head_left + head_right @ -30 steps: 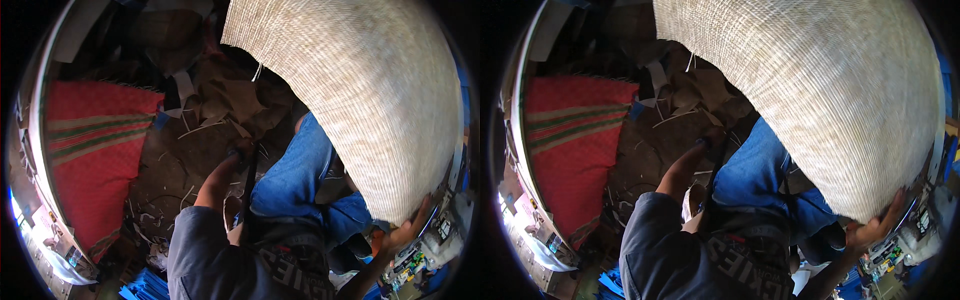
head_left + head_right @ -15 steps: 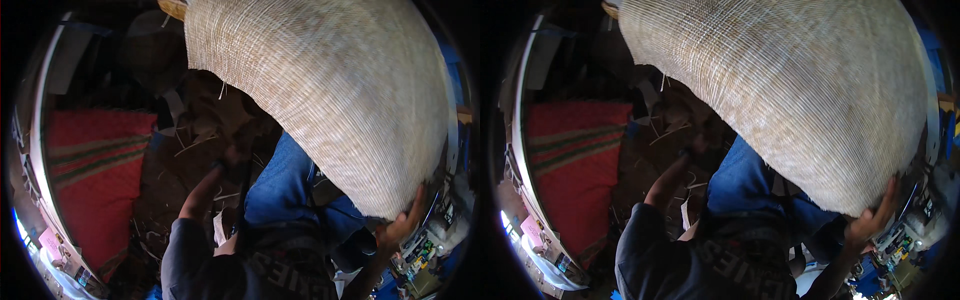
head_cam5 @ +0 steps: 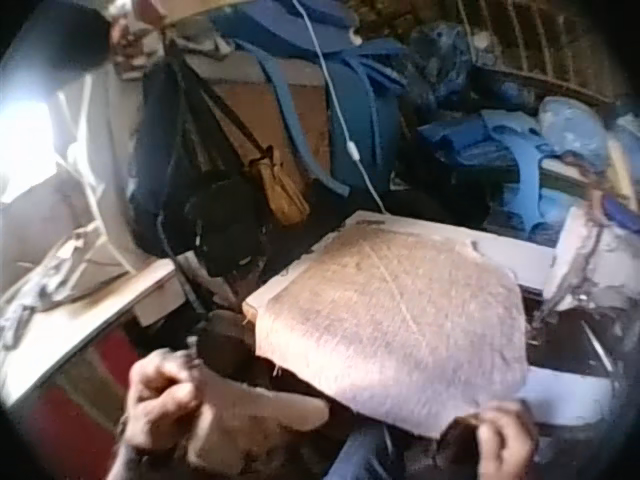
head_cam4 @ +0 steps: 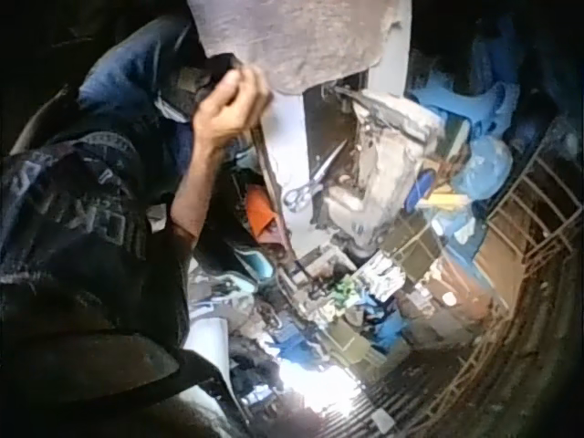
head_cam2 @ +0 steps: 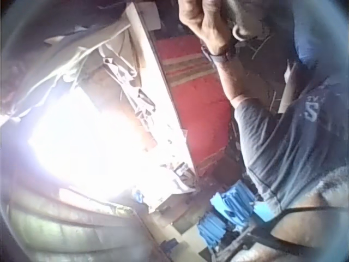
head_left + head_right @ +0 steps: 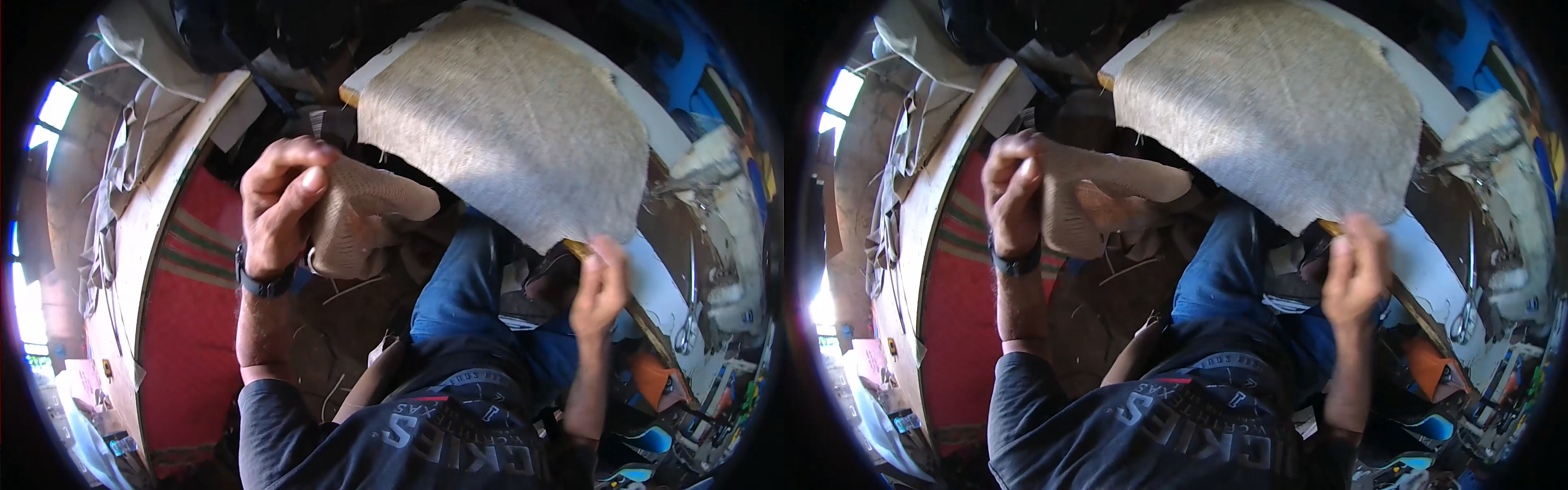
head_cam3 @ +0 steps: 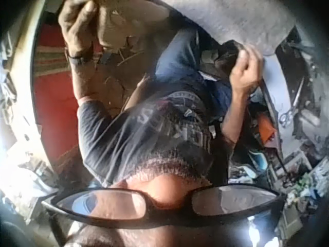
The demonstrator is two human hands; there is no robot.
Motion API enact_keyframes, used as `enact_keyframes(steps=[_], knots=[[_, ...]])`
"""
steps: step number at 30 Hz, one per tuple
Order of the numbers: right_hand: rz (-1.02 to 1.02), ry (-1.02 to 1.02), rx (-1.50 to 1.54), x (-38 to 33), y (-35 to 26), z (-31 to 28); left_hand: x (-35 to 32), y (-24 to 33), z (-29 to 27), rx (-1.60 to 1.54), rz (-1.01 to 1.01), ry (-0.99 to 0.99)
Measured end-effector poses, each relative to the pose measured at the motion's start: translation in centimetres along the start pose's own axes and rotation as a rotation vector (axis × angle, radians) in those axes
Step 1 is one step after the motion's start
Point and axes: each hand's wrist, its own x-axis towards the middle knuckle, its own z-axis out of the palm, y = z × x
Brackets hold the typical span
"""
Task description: Sewing and cutting fabric pieces using an industrial sewing machine and scissors.
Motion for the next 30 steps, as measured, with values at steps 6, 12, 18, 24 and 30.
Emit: enact_keyframes(steps=[6,12,18,24,30], knots=[[0.48,-0.639,0.923,-8.3,-5.2,8.4,3.1,6.6,4.0,-0.322,0.185,0.031],[0.754,-0.352,2.018,-5.9,-4.3,10.1,3.3,8.3,5.7,-0.538,0.136,-0.581],[0.873,-0.475,1.74,-1.7,-2.8,5.9,-0.7,2.2,7.7,-0.299,-0.38,-1.644],[0.588,-0.634,1.535,-4.6,-1.0,0.7,-9.6,-9.2,8.7,-0.529,-1.09,-0.257],[0.678,-0.918,1.441,-10.7,-1.5,-2.1,-11.1,-18.6,12.1,-0.902,-1.286,-0.32]])
